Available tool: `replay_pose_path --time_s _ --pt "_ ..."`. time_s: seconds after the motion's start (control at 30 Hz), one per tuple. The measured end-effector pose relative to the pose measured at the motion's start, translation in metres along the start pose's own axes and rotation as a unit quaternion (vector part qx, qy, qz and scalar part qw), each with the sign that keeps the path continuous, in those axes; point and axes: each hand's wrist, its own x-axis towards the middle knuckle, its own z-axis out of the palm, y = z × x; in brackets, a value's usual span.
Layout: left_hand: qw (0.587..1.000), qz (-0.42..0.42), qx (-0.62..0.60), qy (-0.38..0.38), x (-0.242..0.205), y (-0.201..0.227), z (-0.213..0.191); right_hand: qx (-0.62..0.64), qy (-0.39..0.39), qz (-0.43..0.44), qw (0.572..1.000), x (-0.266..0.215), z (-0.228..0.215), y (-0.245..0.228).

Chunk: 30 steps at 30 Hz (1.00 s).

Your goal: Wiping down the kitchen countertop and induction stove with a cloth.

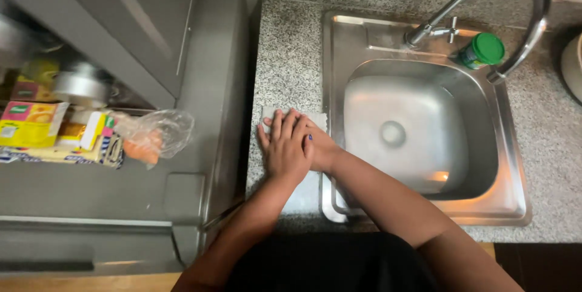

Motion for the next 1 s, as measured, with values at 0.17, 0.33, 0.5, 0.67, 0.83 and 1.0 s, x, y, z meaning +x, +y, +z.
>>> replay_pose_path --time_s 0.17,0.33,0.5,0.67,0.83,1.0 --pt "0.998 0.048 -0.038 0.008 -0.004 -0.004 0.0 0.069 0.005 0.009 0.998 0.001 -0.005 0.006" --pt "0.998 0.037 -0.041 -0.029 0.001 -0.002 -0.002 0.006 -0.019 -0.016 1.0 0.013 -0.003 0.019" --pt "0.994 0.031 -0.092 -0.055 0.004 -0.006 -0.007 -0.05 -0.043 -0.041 0.997 0.034 -0.016 0.039" --pt "0.991 0.014 -0.087 -0.101 0.008 -0.005 -0.006 -0.02 -0.069 0.003 0.997 0.059 -0.029 0.07" --pt "0.989 0.024 -0.076 -0.128 0.012 -0.006 -0.006 -0.038 -0.056 0.011 0.998 0.084 -0.022 0.103" --pt "0.983 0.035 -0.057 -0.171 0.013 -0.006 -0.01 -0.064 -0.038 0.024 0.997 0.117 -0.021 0.141"
